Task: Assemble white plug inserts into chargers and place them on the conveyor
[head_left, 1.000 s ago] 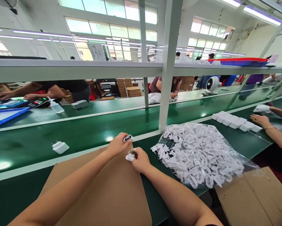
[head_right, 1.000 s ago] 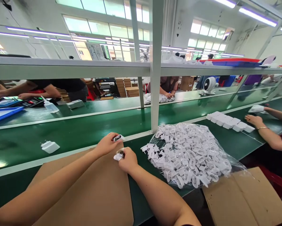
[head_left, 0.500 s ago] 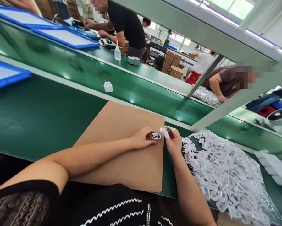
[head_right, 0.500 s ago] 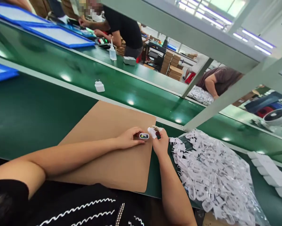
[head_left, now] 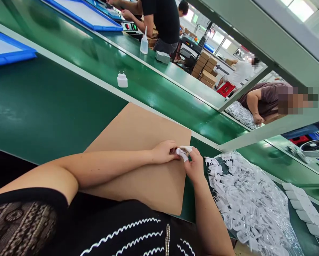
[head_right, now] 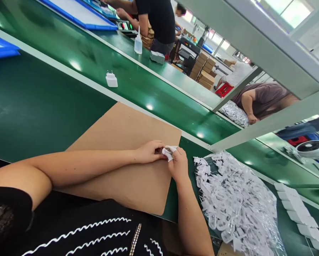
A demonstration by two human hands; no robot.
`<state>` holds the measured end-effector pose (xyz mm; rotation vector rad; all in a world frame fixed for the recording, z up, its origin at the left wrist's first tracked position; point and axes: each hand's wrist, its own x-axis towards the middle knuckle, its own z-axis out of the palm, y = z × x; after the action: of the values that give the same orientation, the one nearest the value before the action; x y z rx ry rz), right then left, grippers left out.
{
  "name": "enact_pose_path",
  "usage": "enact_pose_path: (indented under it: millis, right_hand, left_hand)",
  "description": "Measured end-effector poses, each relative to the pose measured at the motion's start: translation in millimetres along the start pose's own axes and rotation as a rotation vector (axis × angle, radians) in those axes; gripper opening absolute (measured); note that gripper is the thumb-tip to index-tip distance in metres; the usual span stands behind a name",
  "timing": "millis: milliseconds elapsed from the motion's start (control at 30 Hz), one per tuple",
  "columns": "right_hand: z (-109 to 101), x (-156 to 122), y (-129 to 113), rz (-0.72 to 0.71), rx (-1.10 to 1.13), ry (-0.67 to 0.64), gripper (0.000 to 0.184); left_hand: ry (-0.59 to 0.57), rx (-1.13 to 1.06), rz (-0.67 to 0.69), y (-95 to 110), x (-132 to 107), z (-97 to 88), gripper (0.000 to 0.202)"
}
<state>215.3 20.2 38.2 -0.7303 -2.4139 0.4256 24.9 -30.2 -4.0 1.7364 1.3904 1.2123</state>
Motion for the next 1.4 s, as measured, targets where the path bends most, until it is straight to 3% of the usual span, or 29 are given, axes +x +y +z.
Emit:
enact_pose_path:
  millis: [367, 567, 700, 1000, 1267, 1400]
  right_hand:
    - [5, -4, -1, 0.000, -0.042, 0.105, 0.038]
    - [4, -3, -1, -0.055, -0.167, 0.048, 0.042]
    - [1, -2, -4, -0.021, -0.290, 0.049, 0.041]
    - [6, -3, -12, 0.019, -0.347, 0.060, 0.041]
    - [11, -1, -10, 0.123, -0.279, 0.056, 0.034]
    - [17, -8, -9, 0.205, -0.140, 0.088, 0.040]
  left_hand:
    - [-0.035, 0.008, -0.004, -1, 1, -1.0, 0.027]
    - [-0.048, -0.001, 0.027, -5, 1, -0.5, 0.024]
    - [-0.055, -0.014, 0.004, -4, 1, -1.0, 0.024]
    - [-0.038, -0.023, -0.016, -3, 0, 0.7, 0.025]
    - [-0.005, -0.040, -0.066, -3, 1, 0.5, 0.027]
    - [-0.037, -0.005, -0.047, 2, -1, 2.2, 0.022]
